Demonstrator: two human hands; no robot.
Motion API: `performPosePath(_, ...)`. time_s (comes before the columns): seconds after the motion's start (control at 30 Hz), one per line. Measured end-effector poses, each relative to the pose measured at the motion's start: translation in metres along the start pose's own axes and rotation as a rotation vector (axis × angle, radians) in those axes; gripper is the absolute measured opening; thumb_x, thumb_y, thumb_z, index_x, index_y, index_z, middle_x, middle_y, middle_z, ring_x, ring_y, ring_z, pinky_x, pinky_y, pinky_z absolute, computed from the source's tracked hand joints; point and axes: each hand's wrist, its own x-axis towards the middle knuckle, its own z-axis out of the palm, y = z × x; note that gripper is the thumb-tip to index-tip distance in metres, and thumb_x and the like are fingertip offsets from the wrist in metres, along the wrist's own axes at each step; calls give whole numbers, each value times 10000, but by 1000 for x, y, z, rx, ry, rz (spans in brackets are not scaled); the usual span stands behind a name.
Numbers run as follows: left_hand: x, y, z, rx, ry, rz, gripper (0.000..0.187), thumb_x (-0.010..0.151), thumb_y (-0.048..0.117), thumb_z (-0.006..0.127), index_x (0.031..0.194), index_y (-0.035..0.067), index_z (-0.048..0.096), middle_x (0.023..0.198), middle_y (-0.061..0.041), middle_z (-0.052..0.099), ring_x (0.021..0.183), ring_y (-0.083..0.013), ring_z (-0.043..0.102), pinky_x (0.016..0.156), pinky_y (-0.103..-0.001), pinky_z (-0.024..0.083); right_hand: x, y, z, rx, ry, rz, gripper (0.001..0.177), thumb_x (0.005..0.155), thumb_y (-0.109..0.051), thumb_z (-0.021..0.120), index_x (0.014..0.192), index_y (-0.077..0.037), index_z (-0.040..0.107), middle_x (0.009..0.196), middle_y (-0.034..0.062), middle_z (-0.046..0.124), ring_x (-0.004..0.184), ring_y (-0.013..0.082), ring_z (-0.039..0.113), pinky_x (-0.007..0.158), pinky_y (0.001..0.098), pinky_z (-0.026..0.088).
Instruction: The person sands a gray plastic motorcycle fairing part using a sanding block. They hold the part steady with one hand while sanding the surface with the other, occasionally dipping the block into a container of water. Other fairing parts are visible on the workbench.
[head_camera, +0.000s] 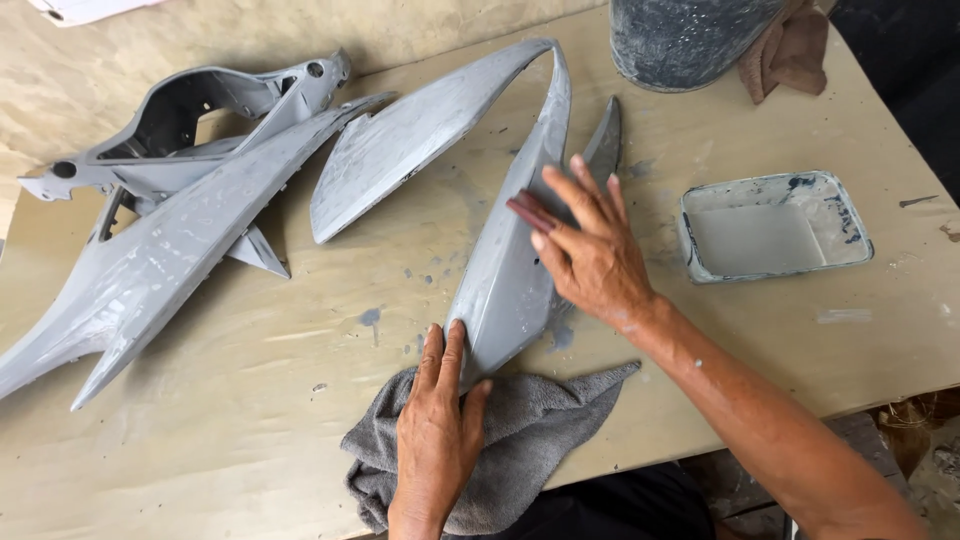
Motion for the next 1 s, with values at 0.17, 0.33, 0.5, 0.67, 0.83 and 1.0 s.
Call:
performPosePath(0.17,25,0,16,49,48,171,751,952,294,641,1540,-64,342,1612,-324,326,1484,-439,346,1186,-560,295,-27,-41,-11,25,-43,-78,274,996,-271,574,1176,-147,739,1604,115,358,1520,330,262,1238,694,150)
performPosePath(0.33,60,18,21,96,92,285,682,1022,312,538,1546,-72,332,1606,-343,322,1513,-474,285,1215,-573,241,-9,-15,2,-6,-4,-32,299,1004,-293,550,1182,-142,737,1595,154,368,1511,352,255,1227,725,110)
performPosePath(0.5,77,26,25,75,-37,163,636,1096,376,357,1619,29,255,1639,-265,291,1504,-438,303,1203,-562,256,0,-7,7,-30,137,59,284,1024,-277,584,1189,-130,763,1527,125,518,1454,417,411,1136,691,269)
performPosePath(0.67,77,23,24,34,-3,189,611,1092,343,363,1618,48,266,1611,-270,326,1463,-462,358,1178,-571,309,-43,-44,2,-54,135,-10,288,1003,-310,582,1219,-211,744,1551,63,511,1485,336,391,1216,589,171)
performPosePath(0.83,76,23,33,75,41,201,607,1089,343,371,1610,47,276,1611,-259,325,1455,-454,373,1179,-556,319,-30,-25,4,-70,143,1,316,981,-300,600,1266,-242,724,1531,73,533,1467,348,422,1205,613,196)
performPosePath(1.0,77,18,42,86,72,196,672,1065,425,421,1608,52,287,1594,-246,353,1445,-432,399,1177,-544,328,-23,-12,9,7,141,199,318,1037,-283,524,1183,-108,745,1546,141,491,1444,437,384,1150,707,230)
